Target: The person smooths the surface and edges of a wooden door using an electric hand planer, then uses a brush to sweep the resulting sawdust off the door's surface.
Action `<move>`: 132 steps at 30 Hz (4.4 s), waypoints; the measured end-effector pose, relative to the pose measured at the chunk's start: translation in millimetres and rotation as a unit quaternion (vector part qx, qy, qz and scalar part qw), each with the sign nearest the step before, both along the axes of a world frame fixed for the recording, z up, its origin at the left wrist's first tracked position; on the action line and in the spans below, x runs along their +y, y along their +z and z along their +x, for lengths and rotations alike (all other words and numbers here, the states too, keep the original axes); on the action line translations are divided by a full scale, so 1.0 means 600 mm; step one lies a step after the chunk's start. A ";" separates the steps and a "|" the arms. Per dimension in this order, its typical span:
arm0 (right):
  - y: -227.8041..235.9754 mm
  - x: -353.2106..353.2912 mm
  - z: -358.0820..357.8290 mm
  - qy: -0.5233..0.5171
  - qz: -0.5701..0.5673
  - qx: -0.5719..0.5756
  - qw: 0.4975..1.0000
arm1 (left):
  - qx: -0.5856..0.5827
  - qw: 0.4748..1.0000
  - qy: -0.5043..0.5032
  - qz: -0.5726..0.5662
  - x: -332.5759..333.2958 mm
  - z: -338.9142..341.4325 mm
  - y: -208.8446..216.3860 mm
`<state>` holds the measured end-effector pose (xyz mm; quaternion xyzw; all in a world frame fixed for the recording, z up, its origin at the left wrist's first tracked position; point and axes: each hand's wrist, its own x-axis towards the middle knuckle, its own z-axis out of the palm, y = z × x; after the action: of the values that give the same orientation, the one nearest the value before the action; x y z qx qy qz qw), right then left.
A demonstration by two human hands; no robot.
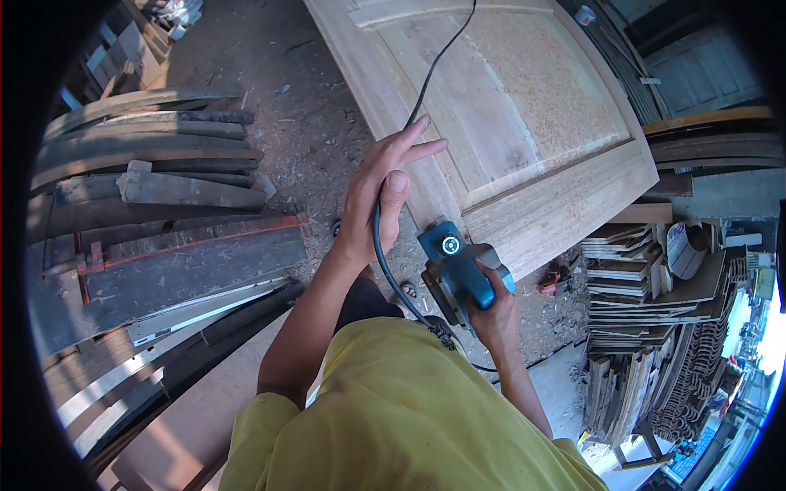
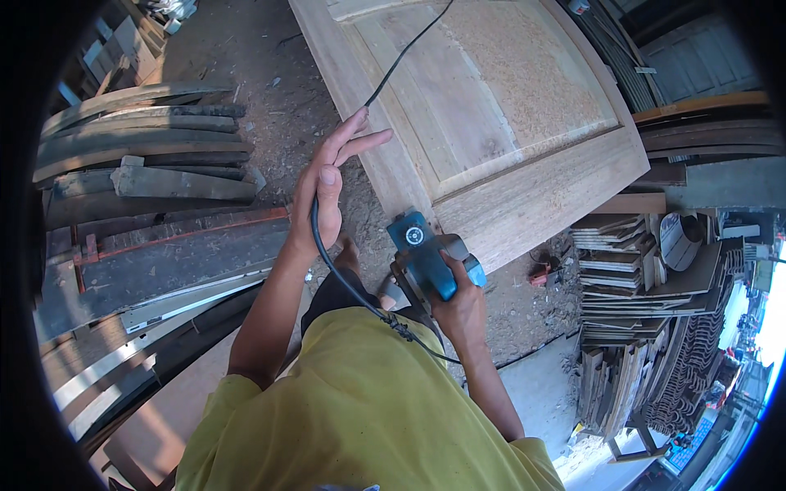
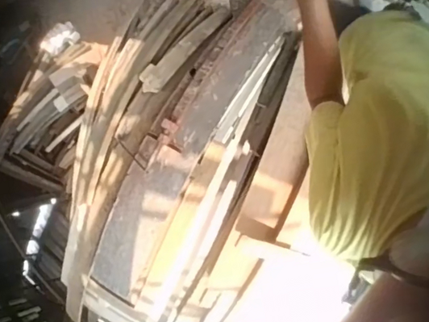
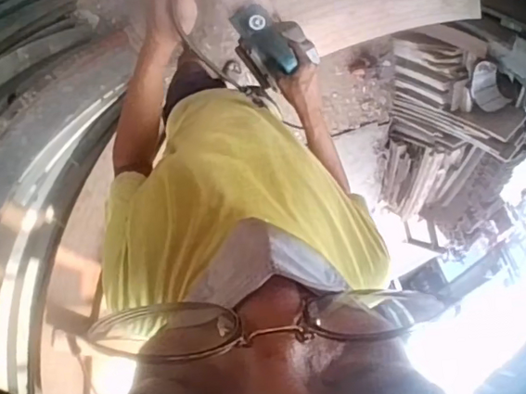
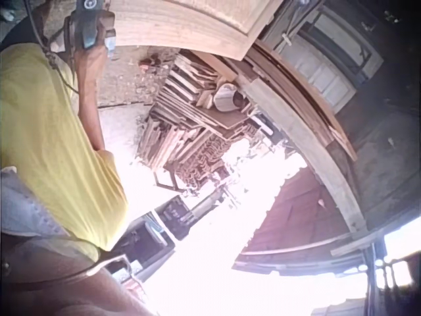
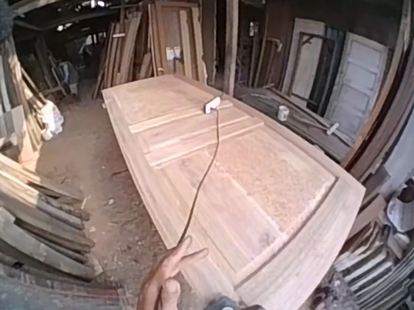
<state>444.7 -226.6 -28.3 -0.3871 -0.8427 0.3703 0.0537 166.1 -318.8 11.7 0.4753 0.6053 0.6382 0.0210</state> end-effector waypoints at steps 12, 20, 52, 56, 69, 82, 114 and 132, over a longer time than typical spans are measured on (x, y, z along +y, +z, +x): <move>-0.021 0.052 -0.180 0.033 0.003 0.024 0.999 | 0.000 0.999 0.034 -0.011 -0.024 -0.092 0.030; -0.018 0.076 -0.313 0.049 -0.010 0.054 0.997 | 0.114 0.985 -0.031 -0.124 -0.003 -0.108 0.078; 0.052 0.101 -0.817 0.018 -0.038 0.032 0.999 | 0.037 0.969 -0.244 -0.022 -0.034 -0.481 0.113; 0.000 0.130 -0.884 0.014 0.037 0.059 0.997 | 0.062 0.968 -0.242 0.006 -0.047 -0.527 0.127; 0.006 0.167 -1.116 0.036 0.043 0.060 0.997 | 0.040 0.970 -0.237 -0.027 -0.014 -0.773 0.097; -0.017 0.233 -1.389 0.041 0.087 0.059 0.994 | 0.006 0.980 -0.192 -0.042 0.027 -1.021 0.103; -0.016 0.354 -2.079 0.039 0.093 0.053 0.994 | -0.001 0.999 -0.042 -0.017 0.091 -1.532 0.088; -0.005 0.417 -2.447 -0.007 0.090 0.021 0.996 | 0.073 0.997 -0.038 0.005 0.113 -1.980 0.140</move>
<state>-1023.6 23.4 -31.4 -0.3789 -0.8684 0.3007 0.1087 -1021.7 -251.2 95.7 0.5432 0.5838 0.6033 -0.0015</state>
